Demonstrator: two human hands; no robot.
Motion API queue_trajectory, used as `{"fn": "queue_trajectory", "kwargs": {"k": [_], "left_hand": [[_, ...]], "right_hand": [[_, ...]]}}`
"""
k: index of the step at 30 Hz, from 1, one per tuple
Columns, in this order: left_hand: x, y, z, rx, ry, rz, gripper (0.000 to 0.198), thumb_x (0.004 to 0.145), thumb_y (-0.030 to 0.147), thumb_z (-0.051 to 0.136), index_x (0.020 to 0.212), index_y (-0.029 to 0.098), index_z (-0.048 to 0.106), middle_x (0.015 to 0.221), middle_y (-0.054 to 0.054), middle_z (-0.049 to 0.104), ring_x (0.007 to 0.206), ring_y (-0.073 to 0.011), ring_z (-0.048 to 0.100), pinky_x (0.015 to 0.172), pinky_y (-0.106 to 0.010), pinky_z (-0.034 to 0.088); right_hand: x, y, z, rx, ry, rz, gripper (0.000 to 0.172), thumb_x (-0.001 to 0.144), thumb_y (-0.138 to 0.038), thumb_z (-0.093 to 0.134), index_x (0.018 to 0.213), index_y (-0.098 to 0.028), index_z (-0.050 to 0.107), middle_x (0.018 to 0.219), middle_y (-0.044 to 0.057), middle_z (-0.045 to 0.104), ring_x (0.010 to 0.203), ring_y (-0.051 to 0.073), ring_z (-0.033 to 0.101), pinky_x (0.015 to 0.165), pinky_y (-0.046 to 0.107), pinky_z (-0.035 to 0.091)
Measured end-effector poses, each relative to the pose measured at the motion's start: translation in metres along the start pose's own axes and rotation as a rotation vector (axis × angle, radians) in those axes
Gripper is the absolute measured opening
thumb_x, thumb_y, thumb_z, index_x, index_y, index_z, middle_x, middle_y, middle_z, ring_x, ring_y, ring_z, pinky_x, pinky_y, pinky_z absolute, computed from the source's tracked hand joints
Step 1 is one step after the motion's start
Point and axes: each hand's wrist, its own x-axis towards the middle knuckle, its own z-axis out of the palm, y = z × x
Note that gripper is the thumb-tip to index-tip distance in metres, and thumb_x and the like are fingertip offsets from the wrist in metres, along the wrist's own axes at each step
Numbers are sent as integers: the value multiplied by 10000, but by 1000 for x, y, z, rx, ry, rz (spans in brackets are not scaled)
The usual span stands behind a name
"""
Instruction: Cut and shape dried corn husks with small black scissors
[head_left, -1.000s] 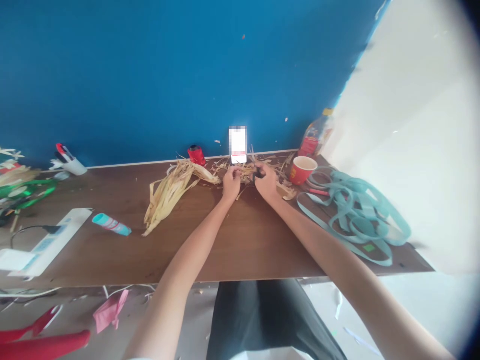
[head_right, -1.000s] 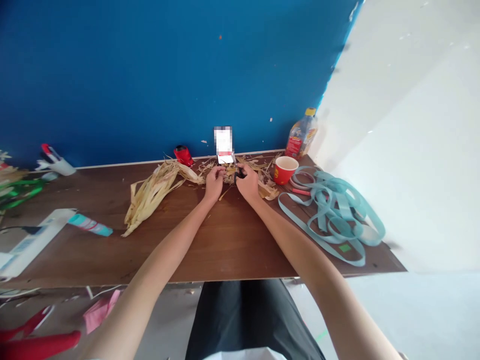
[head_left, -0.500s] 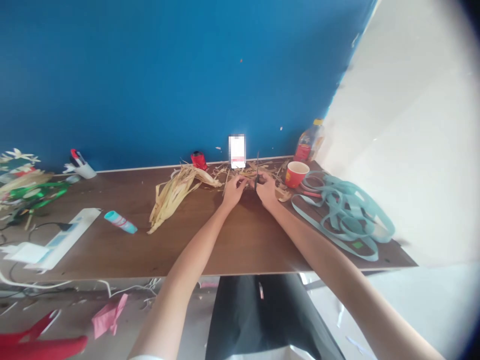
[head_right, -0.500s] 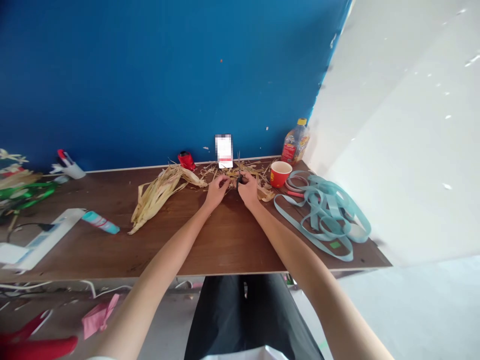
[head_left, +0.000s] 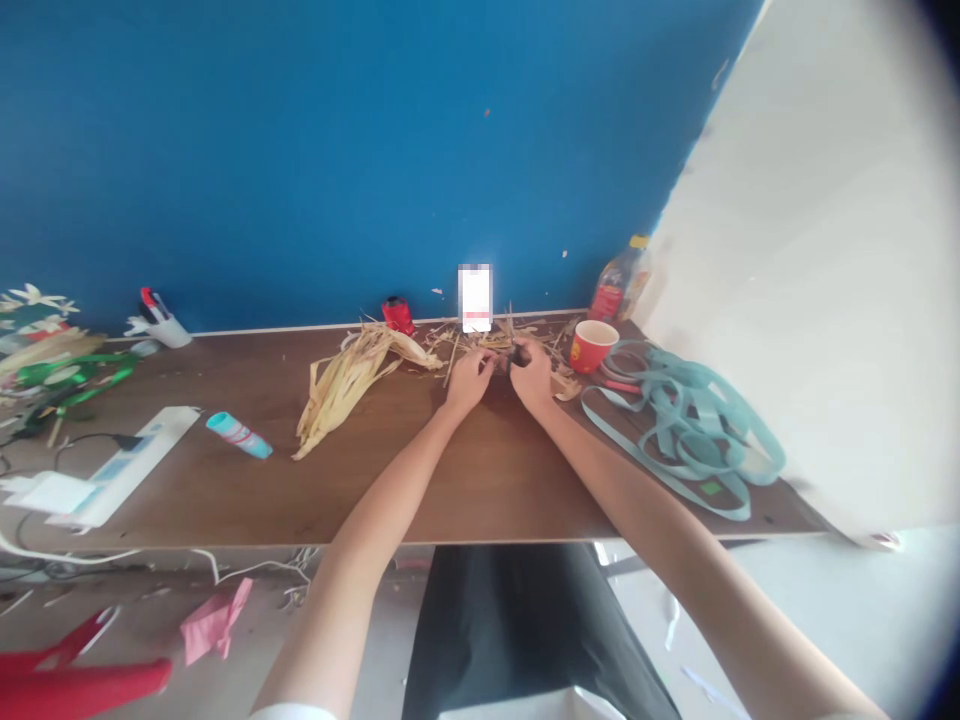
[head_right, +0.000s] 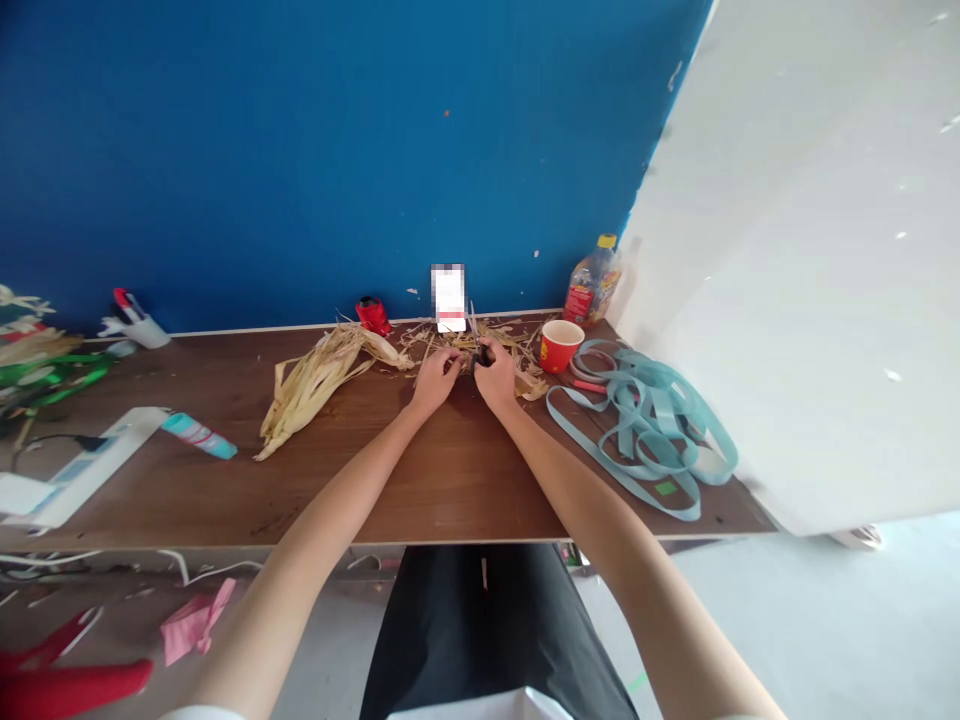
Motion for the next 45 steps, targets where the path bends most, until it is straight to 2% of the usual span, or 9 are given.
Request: {"fn": "queue_trajectory", "kwargs": {"k": [4, 8, 12, 16, 21, 26, 36, 45], "left_hand": [[-1, 1, 0, 89, -30, 21, 118, 819, 183, 607, 862, 213, 713, 886, -71, 701, 763, -204, 600, 793, -322, 464], [-2, 3, -1, 135, -39, 18, 150, 827, 148, 571, 829, 209, 708, 834, -67, 695, 764, -205, 611, 793, -312, 456], [-1, 3, -2, 174, -100, -26, 206, 871, 175, 492, 823, 183, 693, 795, -55, 688, 729, -187, 606, 765, -299, 450], [2, -5, -4, 147, -98, -81, 238, 858, 177, 453, 771, 164, 674, 730, -32, 661, 707, -162, 587, 710, -262, 438], [4, -12, -3, 97, -77, -113, 237, 836, 187, 455, 757, 161, 677, 695, -15, 643, 686, -147, 567, 686, -245, 432], [5, -7, -3, 80, -123, -116, 247, 843, 178, 458, 795, 155, 699, 698, -23, 660, 659, -147, 567, 669, -253, 428], [4, -3, -4, 67, -208, -95, 247, 849, 162, 456, 794, 161, 697, 715, -29, 672, 696, -167, 600, 710, -272, 456], [7, -6, -4, 113, -197, -78, 246, 844, 147, 464, 735, 150, 684, 665, -26, 641, 679, -161, 574, 725, -275, 448]], "right_hand": [[-2, -5, -3, -120, 6, -21, 407, 739, -233, 559, 1130, -144, 635, 962, 84, 732, 884, 218, 675, 845, 325, 512], [-6, -10, -7, -288, -108, -160, 435, 726, -138, 524, 1135, -214, 650, 1002, 37, 734, 941, 214, 669, 900, 328, 486], [-7, -8, -6, -266, -124, -260, 493, 692, -100, 512, 1148, -233, 644, 998, 20, 732, 925, 216, 675, 884, 333, 503], [-6, -1, -3, -197, -80, -227, 517, 691, -112, 521, 1184, -231, 624, 933, 18, 731, 849, 223, 682, 821, 341, 528], [-5, 1, -2, -140, -60, -209, 452, 723, -157, 549, 1163, -216, 632, 862, 23, 718, 769, 210, 673, 768, 328, 531], [-5, -1, -2, -118, -52, -201, 460, 712, -157, 553, 1160, -211, 641, 887, 35, 722, 815, 213, 679, 783, 327, 530], [-4, 1, -2, -53, -39, -173, 406, 692, -192, 569, 1088, -183, 661, 849, 41, 715, 777, 209, 673, 756, 324, 539], [-4, 1, -1, -76, -81, -162, 430, 708, -188, 563, 1130, -215, 646, 865, 27, 716, 785, 206, 676, 778, 332, 537]]}}
